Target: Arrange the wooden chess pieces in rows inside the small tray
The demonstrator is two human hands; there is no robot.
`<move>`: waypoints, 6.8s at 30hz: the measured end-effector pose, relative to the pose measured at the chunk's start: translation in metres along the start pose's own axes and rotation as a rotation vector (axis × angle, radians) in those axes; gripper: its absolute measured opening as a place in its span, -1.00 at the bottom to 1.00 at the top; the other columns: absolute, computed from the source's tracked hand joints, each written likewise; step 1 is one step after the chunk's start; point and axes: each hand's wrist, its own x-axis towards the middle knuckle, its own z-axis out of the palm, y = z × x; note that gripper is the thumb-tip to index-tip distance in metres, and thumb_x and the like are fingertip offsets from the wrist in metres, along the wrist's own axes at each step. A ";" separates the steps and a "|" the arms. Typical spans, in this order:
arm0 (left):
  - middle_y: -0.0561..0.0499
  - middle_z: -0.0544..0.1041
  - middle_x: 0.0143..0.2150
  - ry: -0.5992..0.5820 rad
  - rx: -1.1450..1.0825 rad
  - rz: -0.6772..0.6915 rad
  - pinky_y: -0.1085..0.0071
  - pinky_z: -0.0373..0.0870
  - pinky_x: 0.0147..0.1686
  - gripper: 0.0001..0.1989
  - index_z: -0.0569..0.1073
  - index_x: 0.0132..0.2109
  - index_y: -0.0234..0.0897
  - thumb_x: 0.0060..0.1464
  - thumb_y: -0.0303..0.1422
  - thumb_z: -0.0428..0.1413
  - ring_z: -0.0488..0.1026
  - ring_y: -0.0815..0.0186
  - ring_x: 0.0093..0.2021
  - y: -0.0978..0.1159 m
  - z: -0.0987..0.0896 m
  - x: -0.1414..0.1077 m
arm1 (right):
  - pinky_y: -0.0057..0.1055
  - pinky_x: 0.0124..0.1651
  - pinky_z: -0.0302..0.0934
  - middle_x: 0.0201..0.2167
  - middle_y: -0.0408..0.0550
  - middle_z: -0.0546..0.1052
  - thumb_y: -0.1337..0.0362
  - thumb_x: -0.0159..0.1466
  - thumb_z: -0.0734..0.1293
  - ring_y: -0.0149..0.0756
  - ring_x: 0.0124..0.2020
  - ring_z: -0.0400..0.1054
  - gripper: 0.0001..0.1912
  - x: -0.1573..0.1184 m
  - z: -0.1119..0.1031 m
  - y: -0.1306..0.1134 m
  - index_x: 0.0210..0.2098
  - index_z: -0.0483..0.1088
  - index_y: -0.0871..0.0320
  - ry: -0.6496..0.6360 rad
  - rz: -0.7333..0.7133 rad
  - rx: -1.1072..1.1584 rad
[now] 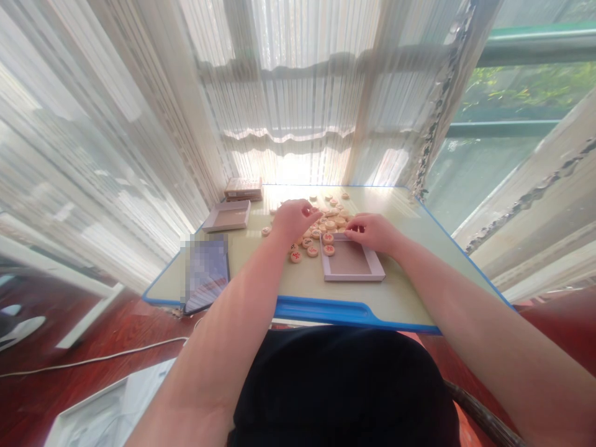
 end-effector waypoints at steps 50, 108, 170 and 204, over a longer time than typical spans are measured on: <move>0.04 0.54 -0.12 -0.127 0.069 0.254 0.30 0.24 0.02 -0.68 0.55 -0.12 -0.11 0.18 -0.28 -0.09 0.36 0.22 -0.05 0.019 0.005 -0.004 | -0.21 0.04 0.17 -0.14 0.02 0.51 0.17 0.20 0.26 -0.15 -0.08 0.32 -0.70 0.004 0.009 0.005 -0.15 0.52 0.11 0.108 -0.070 -0.045; -0.02 0.56 -0.30 -0.109 -0.140 -0.455 0.40 0.40 -0.33 -0.76 0.51 -0.31 -0.26 -0.23 -0.32 0.24 0.48 0.26 -0.31 -0.030 -0.010 0.009 | -0.29 -0.17 0.22 -0.30 0.01 0.55 0.18 0.16 0.26 -0.18 -0.26 0.36 -0.73 0.010 0.005 0.021 -0.29 0.53 0.17 0.197 0.163 -0.093; -0.16 0.53 -0.03 -0.496 -1.085 -0.051 0.17 0.26 0.09 -0.36 0.30 0.19 -0.33 -0.04 -0.28 0.24 0.41 0.14 0.04 0.018 0.010 -0.006 | -0.40 -0.39 0.18 -0.54 -0.11 0.48 -0.06 0.11 0.31 -0.34 -0.49 0.32 -0.57 -0.003 0.010 -0.020 -0.27 0.51 0.17 0.175 0.103 0.290; 0.00 0.53 -0.31 -0.397 -0.202 0.086 0.38 0.34 -0.26 -0.81 0.58 -0.32 -0.22 -0.14 -0.30 0.15 0.42 0.23 -0.27 0.018 -0.013 -0.005 | -0.45 -0.43 0.11 -0.50 -0.15 0.51 0.12 0.11 0.31 -0.37 -0.47 0.31 -0.79 -0.012 -0.013 -0.032 -0.37 0.54 0.06 -0.192 -0.062 0.084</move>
